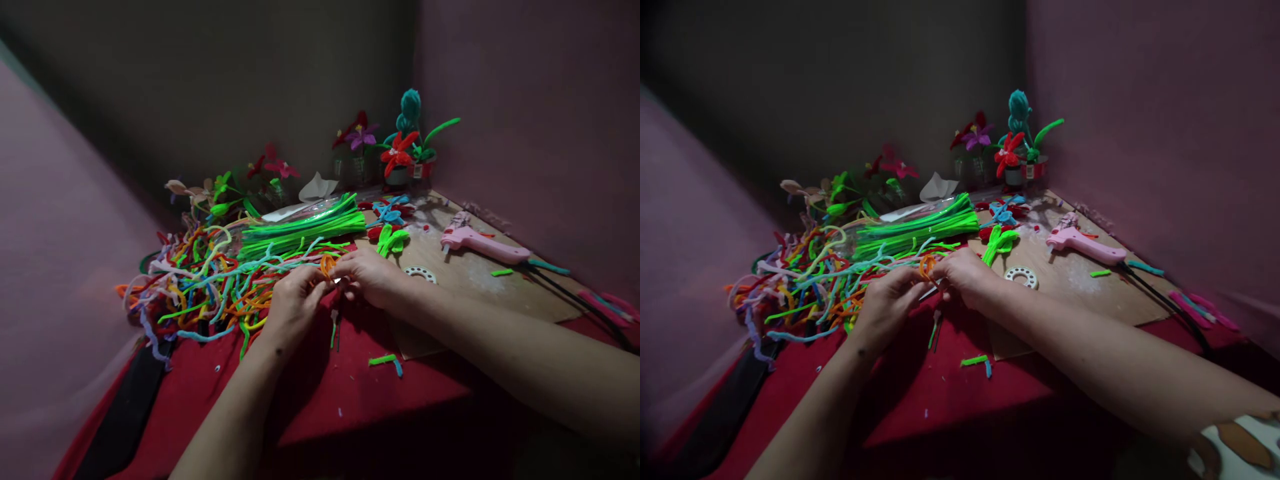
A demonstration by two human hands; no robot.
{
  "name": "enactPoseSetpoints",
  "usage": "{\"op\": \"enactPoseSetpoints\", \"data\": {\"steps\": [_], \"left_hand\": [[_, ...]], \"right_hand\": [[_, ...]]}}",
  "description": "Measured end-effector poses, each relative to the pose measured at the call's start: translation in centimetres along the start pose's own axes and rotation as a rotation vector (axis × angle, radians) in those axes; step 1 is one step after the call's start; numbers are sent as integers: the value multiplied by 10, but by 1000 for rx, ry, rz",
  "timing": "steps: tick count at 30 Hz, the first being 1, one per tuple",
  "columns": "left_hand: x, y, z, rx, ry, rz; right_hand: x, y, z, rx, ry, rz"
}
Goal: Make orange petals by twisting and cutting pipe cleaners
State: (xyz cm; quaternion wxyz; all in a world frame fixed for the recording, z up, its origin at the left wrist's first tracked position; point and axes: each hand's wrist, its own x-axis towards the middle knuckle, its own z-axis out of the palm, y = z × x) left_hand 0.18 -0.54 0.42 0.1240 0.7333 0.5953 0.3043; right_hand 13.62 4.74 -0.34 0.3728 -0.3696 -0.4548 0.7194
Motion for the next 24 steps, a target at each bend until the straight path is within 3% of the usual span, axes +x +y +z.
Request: {"op": "enactPoseSetpoints", "data": {"steps": [3,6,9,16,20,24], "left_hand": [[4,2,-1,-416,-127,-207],[4,4,0,-605,-191,-318],[4,3,3,-588,-186,-332],[6,1,2,-531,-302,-384],[6,0,-6,-549,-482,-414],[6,-3,-12,-550,-502,-433]], "right_hand": [[-2,0,1,-10,26,-4],[-4,-1,3,-21,23,-1],[-7,-3,6,34,39,30],[-9,-7,9,163,74,137],[-10,-7,9,163,78,138],[-9,-3,9,152,76,99]]}}
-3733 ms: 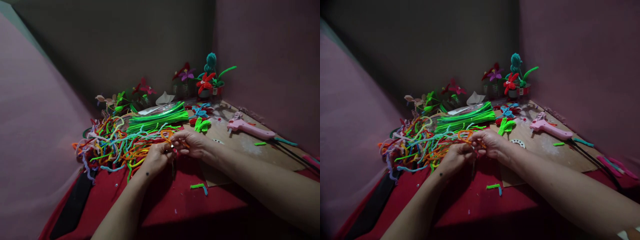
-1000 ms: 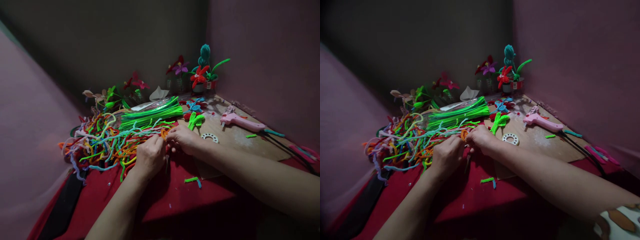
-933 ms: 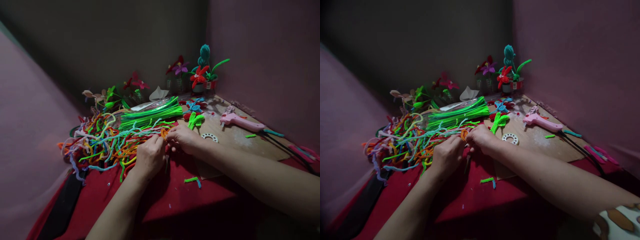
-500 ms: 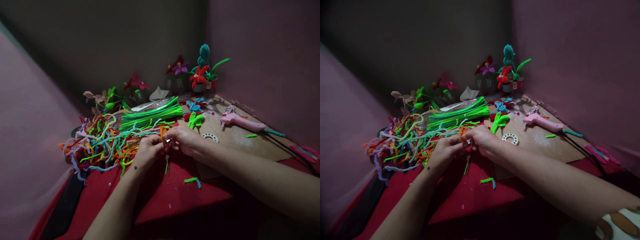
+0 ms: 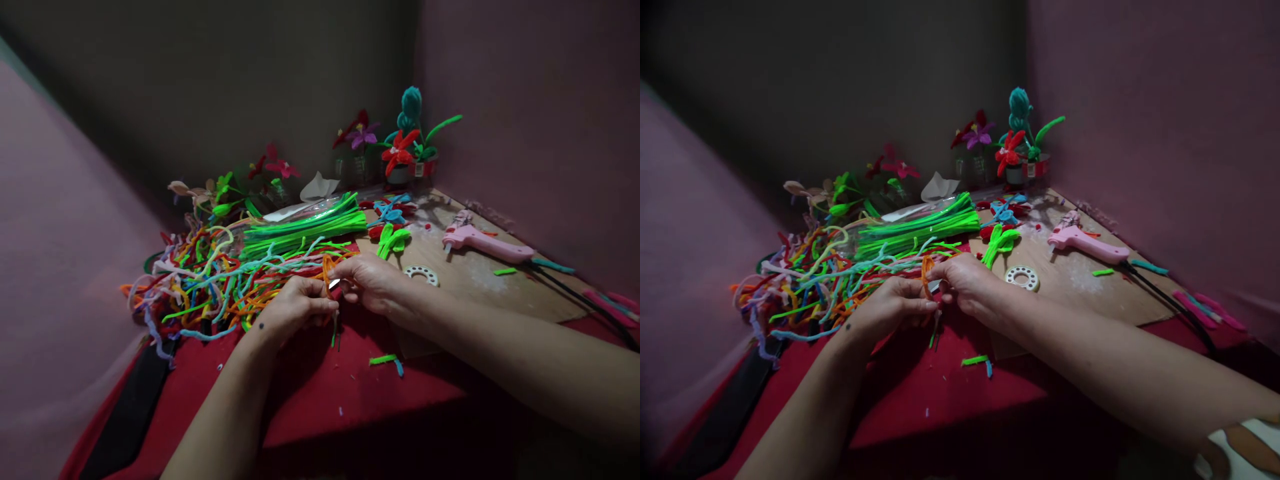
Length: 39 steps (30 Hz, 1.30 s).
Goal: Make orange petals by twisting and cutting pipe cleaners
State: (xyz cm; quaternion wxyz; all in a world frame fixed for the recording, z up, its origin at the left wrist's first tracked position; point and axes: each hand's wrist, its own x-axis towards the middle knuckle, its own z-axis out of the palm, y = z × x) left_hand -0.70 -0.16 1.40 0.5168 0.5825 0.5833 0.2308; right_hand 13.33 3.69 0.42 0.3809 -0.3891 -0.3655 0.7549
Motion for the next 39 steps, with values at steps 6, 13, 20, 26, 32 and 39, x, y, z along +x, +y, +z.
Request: {"op": "enactPoseSetpoints", "data": {"steps": [6,13,20,26,32,39], "left_hand": [[-3,3,4,-367,70,161],[2,-1,9,-487,76,200],[6,-2,8,-648,51,236],[3,0,10,-619,49,266],[2,0,13,-494,75,286],[-2,4,10,-462,140,252]], "right_hand": [[0,5,-2,-135,-20,-118],[3,6,-4,-110,-61,-156],[6,6,-6,-56,-116,-146],[1,-2,-7,-50,-183,-285],[2,-7,-7,-67,-88,-275],[0,-11,-10,-182,-74,-363]]}}
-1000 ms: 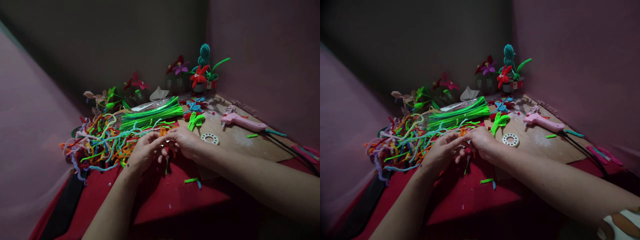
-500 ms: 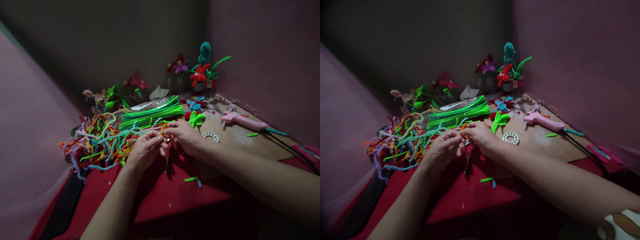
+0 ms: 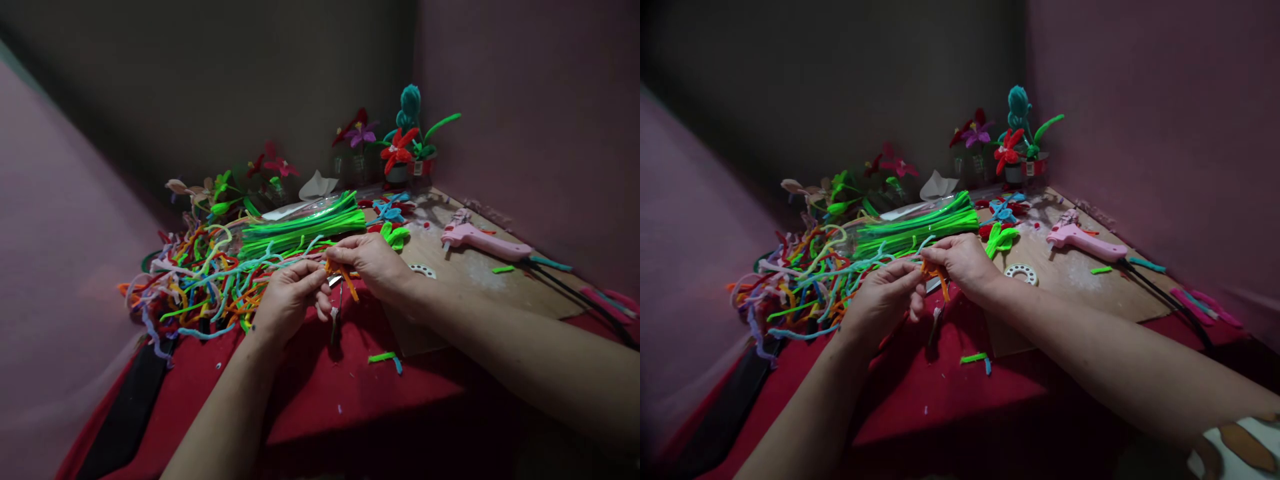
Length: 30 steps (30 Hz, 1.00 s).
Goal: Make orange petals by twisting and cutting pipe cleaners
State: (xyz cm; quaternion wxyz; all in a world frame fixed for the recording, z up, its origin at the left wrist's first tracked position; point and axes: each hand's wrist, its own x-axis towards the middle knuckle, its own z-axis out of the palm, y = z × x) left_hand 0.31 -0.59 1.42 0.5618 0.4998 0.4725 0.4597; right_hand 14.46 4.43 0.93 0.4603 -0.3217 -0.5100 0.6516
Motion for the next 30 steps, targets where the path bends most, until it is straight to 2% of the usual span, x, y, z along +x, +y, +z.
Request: {"op": "enactPoseSetpoints", "data": {"steps": [4,8,14,18,24,30], "left_hand": [[-1,1,-1,-19,-48,-23],[0,0,-3,-52,-32,6],[3,0,-8,-72,105,115],[1,2,-5,-4,156,131],[-2,6,2,86,217,105],[-3,6,3,100,216,118]], "right_hand": [[0,-2,-1,-103,34,-69],[2,-4,-2,-117,16,-25],[4,0,-6,-200,-187,92],[3,2,-4,-65,-236,140],[2,0,1,242,-139,60],[-1,-1,5,92,-22,-40]]}}
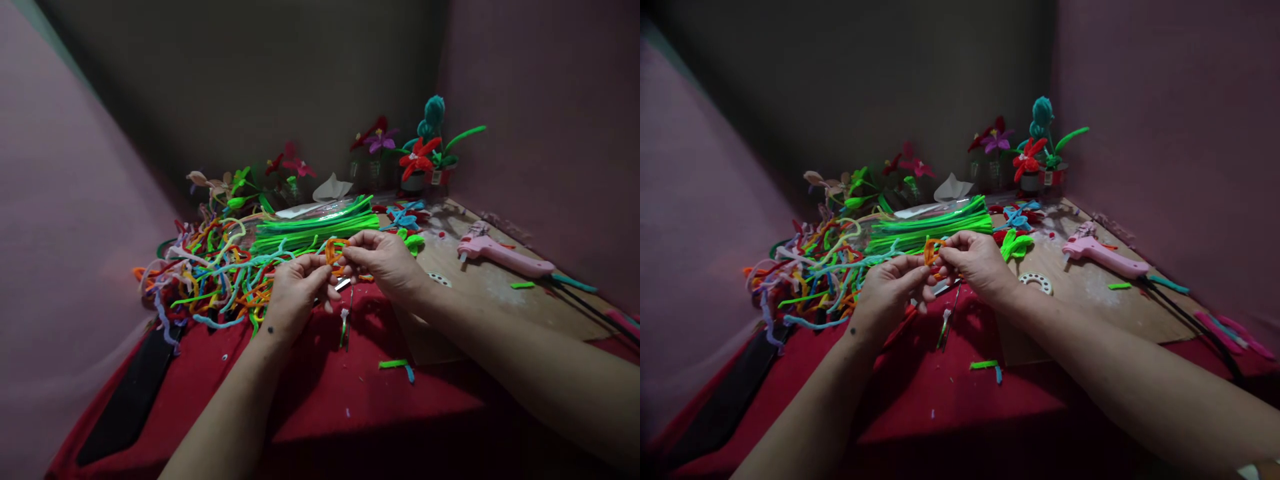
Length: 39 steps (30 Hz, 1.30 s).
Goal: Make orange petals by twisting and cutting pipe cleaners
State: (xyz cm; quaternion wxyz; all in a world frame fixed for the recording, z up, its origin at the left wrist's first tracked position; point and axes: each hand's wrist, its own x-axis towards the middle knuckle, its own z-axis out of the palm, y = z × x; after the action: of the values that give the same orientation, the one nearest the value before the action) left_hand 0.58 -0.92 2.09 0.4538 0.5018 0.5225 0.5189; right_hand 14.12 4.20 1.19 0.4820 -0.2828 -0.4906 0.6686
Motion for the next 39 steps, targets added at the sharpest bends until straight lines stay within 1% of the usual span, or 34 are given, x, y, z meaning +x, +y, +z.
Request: {"op": "enactPoseSetpoints", "data": {"steps": [4,10,13,15,18,20,22,24,26,28,31,33,36,39], "left_hand": [[0,-1,1,27,13,8],[0,-4,5,83,86,55],[-1,-3,5,99,103,73],[-1,-3,5,79,75,62],[-1,-3,2,13,0,39],[0,-3,1,-21,-21,29],[0,-3,0,-30,-13,14],[0,-3,0,-19,10,1],[1,-4,0,1,38,3],[2,-6,0,25,60,18],[2,-7,1,53,85,44],[2,-7,1,56,91,54],[0,-4,1,31,72,37],[0,-2,0,-36,36,-8]], "right_hand": [[-2,3,2,-177,29,-106],[-6,10,0,-636,91,-411],[-11,8,1,-799,129,-539],[-13,6,2,-849,141,-593],[-15,4,3,-865,155,-624],[-16,3,4,-871,162,-623],[-16,3,4,-876,156,-609],[-15,4,4,-855,139,-564],[-14,6,4,-797,121,-486],[-12,8,4,-691,89,-387],[-9,9,6,-434,4,-232],[-8,9,6,-272,-28,-150],[-7,8,7,-148,-47,-108],[-7,8,6,-110,-76,-115]]}}
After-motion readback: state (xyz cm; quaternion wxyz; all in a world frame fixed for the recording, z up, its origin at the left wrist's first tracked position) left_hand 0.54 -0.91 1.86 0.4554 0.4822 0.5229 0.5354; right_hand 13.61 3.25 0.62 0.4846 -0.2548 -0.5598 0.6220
